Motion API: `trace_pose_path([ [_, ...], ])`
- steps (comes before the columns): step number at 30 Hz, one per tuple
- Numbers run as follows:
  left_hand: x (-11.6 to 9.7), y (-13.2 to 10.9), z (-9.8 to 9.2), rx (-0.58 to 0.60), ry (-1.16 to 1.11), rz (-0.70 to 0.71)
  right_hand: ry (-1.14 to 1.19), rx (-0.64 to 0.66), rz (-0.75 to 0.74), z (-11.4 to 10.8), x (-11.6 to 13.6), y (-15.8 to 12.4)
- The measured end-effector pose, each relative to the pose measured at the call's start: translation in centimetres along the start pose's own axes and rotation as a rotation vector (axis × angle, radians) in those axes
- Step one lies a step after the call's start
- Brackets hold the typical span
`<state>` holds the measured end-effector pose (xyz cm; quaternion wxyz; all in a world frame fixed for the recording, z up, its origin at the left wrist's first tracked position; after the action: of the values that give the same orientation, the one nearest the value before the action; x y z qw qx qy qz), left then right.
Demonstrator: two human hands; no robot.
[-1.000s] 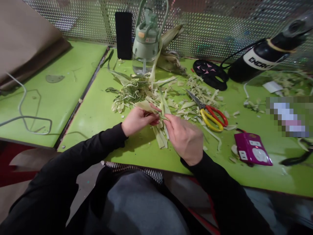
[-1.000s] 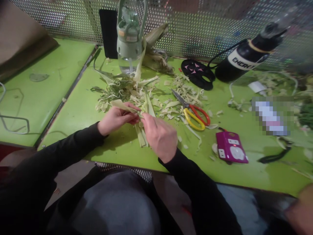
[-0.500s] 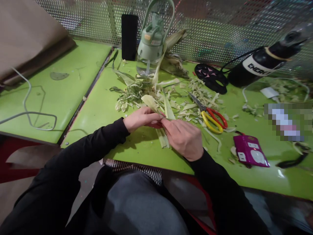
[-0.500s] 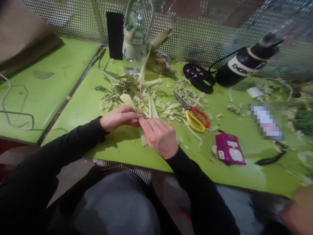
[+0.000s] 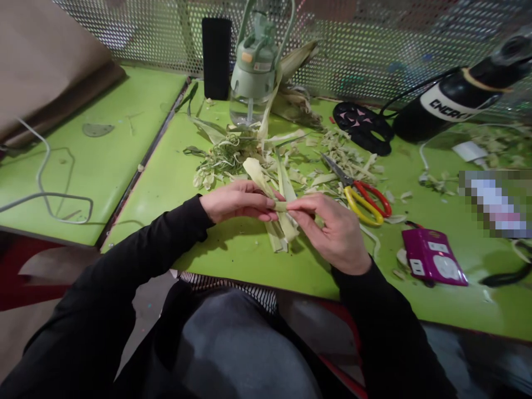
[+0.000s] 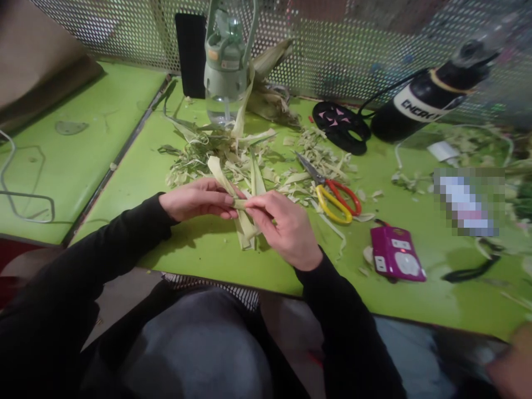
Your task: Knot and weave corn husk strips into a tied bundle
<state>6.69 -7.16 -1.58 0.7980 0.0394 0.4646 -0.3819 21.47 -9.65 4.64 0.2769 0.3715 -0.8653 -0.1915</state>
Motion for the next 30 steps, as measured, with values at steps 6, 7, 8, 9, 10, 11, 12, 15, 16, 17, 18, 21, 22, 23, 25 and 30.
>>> trace_pose_path([
  [6, 0.2, -0.3, 0.3, -0.021, -0.105, -0.045, -0.198, -0.003, -0.184, 0.0, 0.7, -0.3],
  [7, 0.2, -0.3, 0.3, -0.037, -0.116, -0.039, -0.217, 0.008, -0.210, 0.1, 0.7, -0.5],
  [8, 0.1, -0.3, 0.3, -0.055, -0.125, -0.030, -0.240, 0.024, -0.230, 0.2, 0.6, -0.6],
  [9, 0.1, -0.3, 0.3, -0.070, -0.132, -0.023, -0.270, 0.040, -0.245, 0.3, 0.5, -0.7],
  [10, 0.1, -0.3, 0.3, -0.080, -0.136, -0.018, -0.305, 0.053, -0.265, 0.5, 0.4, -0.9],
  [11, 0.1, -0.3, 0.2, -0.087, -0.137, -0.013, -0.340, 0.058, -0.289, 0.6, 0.4, -1.0],
  [12, 0.1, -0.2, 0.2, -0.093, -0.133, -0.002, -0.371, 0.056, -0.313, 0.7, 0.4, -1.1],
  [15, 0.1, 0.0, 0.1, -0.125, -0.095, 0.057, -0.458, 0.002, -0.359, 0.6, 0.6, -1.0],
  [16, 0.1, 0.0, 0.0, -0.143, -0.072, 0.079, -0.488, -0.035, -0.365, 0.5, 0.8, -0.9],
  [17, 0.1, 0.1, -0.1, -0.166, -0.049, 0.100, -0.513, -0.070, -0.377, 0.4, 1.0, -0.9],
  [18, 0.2, 0.1, -0.2, -0.190, -0.027, 0.118, -0.530, -0.094, -0.395, 0.4, 1.2, -0.8],
  [21, 0.3, 0.3, -0.3, -0.248, 0.012, 0.169, -0.529, -0.103, -0.451, 0.7, 1.7, -0.7],
  [22, 0.3, 0.3, -0.3, -0.253, 0.022, 0.187, -0.521, -0.094, -0.450, 0.9, 1.7, -0.7],
  [23, 0.2, 0.4, -0.2, -0.251, 0.038, 0.204, -0.514, -0.091, -0.434, 1.0, 1.5, -0.7],
  [25, 0.0, 0.4, -0.2, -0.245, 0.082, 0.241, -0.499, -0.090, -0.390, 1.2, 1.2, -0.7],
  [30, -0.4, 0.2, -0.3, -0.299, 0.193, 0.311, -0.400, -0.093, -0.373, 1.7, 1.3, -0.9],
])
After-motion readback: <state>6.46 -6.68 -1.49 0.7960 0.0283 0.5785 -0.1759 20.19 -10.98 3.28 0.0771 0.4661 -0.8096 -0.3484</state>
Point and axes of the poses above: each hand's wrist, its own y-axis towards the middle knuckle, its own z-axis out of the palm, x = y × z, the point moved 6 cm from there along y, towards the middle knuckle, and after that the axes turned 5 degrees about -y, right-handed, at the moved point
